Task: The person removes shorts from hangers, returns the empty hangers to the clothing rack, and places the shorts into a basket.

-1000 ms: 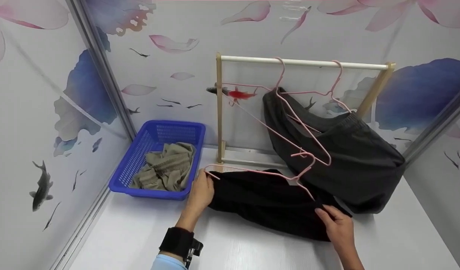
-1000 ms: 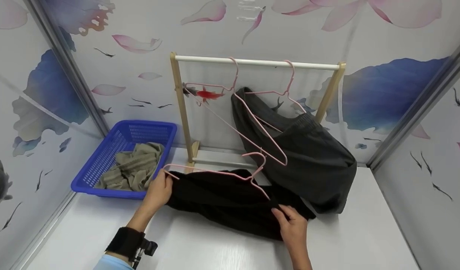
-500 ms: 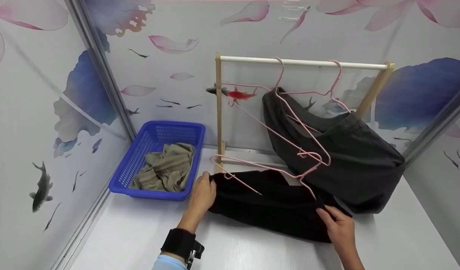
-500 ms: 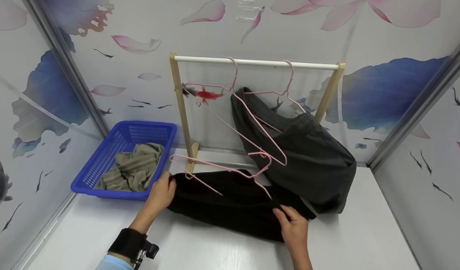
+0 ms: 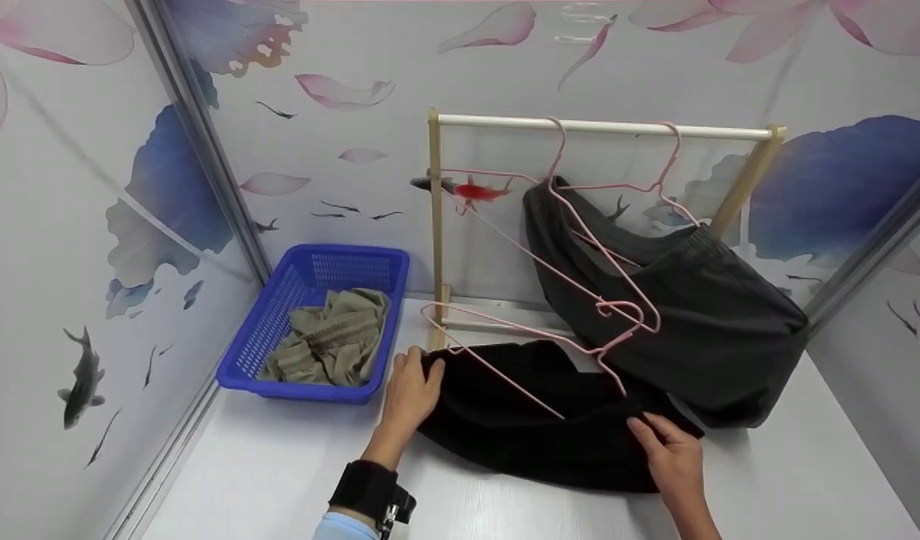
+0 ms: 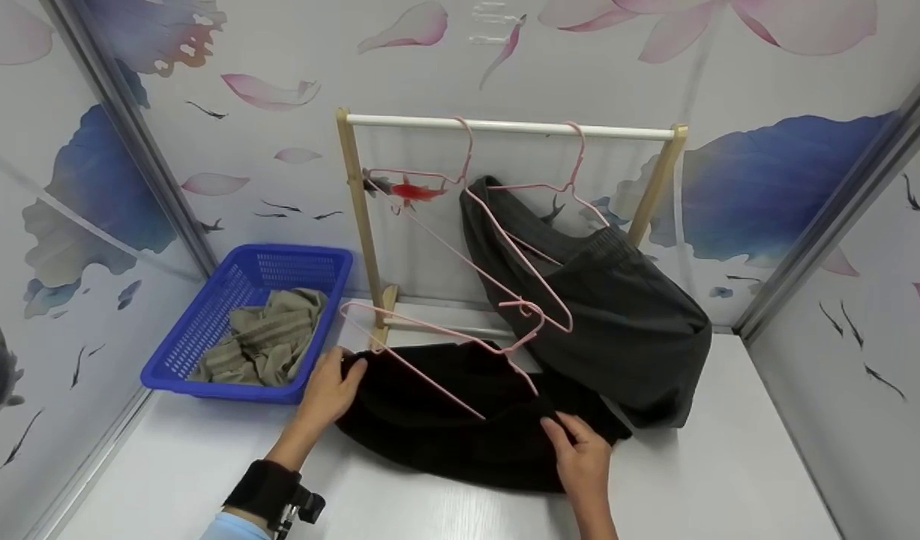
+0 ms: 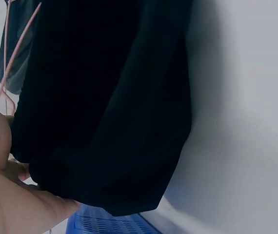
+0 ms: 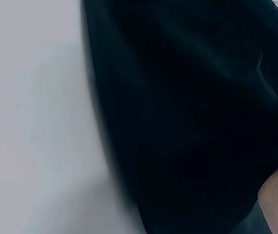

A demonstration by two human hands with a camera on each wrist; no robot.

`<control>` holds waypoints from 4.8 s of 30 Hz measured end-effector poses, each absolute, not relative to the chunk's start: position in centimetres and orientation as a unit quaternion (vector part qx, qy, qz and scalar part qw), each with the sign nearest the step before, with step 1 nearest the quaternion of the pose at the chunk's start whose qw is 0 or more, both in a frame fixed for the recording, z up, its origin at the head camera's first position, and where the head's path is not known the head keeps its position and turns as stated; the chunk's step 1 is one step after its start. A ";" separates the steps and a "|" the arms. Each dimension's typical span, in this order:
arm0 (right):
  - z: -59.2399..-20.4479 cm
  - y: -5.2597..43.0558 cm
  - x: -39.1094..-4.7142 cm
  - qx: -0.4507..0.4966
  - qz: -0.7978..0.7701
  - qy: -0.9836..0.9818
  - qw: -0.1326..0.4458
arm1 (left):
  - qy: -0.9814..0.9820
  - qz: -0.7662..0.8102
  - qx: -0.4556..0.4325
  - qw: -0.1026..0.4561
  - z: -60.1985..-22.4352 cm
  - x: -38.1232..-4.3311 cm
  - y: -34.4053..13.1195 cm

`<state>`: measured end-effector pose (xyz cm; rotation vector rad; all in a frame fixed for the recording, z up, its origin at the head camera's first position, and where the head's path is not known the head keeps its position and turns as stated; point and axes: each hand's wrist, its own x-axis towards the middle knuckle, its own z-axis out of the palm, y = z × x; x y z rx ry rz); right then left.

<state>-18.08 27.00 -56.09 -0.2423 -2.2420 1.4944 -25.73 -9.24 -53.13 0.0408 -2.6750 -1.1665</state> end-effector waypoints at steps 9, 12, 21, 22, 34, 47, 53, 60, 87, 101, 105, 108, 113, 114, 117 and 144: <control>-56.5 26.2 -18.0 -0.090 0.534 -0.814 0.213 | -0.883 -0.461 0.020 0.089 -53.7 -25.4 -8.5; -56.6 25.8 -18.0 -0.093 0.530 -0.816 0.214 | -0.871 -0.482 0.013 0.096 -53.9 -25.4 -8.3; -56.9 25.5 -17.9 -0.103 0.500 -0.830 0.226 | -0.862 -0.489 -0.064 0.120 -54.3 -25.0 -7.5; -56.9 25.5 -17.9 -0.105 0.501 -0.829 0.227 | -0.863 -0.485 -0.071 0.123 -54.2 -24.9 -7.4; -56.7 24.9 -18.1 -0.120 0.509 -0.825 0.213 | -0.889 -0.324 -0.180 0.269 -53.1 -24.1 -5.9; -56.4 24.2 -18.0 -0.097 0.497 -0.828 0.241 | -0.872 -0.184 -0.259 0.371 -51.5 -24.6 -4.9; -56.4 24.1 -18.0 -0.076 0.495 -0.830 0.246 | -0.887 -0.148 -0.263 0.350 -51.0 -25.1 -4.4; -56.5 24.4 -17.8 -0.061 0.498 -0.832 0.237 | -0.899 -0.129 -0.263 0.325 -50.9 -25.4 -3.7; -56.8 24.5 -17.8 -0.018 0.529 -0.815 0.237 | -0.825 -0.312 -0.276 0.381 -50.7 -26.2 -3.0; -56.4 23.7 -17.5 -0.014 0.530 -0.803 0.272 | -0.811 -0.331 -0.263 0.405 -50.2 -26.3 -4.0; -57.4 24.5 -17.9 -0.019 0.538 -0.802 0.261 | -0.809 -0.333 -0.259 0.410 -50.1 -26.4 -4.4; -57.9 24.9 -18.0 -0.027 0.544 -0.801 0.249 | -0.813 -0.336 -0.249 0.405 -50.0 -26.4 -4.7; -58.2 25.2 -18.1 -0.030 0.549 -0.797 0.251 | -0.815 -0.341 -0.238 0.404 -49.8 -26.4 -5.3; -58.2 25.2 -18.1 -0.030 0.550 -0.795 0.252 | -0.813 -0.341 -0.237 0.407 -49.8 -26.5 -5.4; -58.3 25.2 -18.1 -0.037 0.554 -0.792 0.254 | -0.810 -0.343 -0.237 0.412 -49.8 -26.5 -5.7; -58.7 26.5 -17.9 -0.176 0.527 -0.819 0.140 | -0.824 -0.345 -0.194 0.406 -49.3 -25.5 -8.7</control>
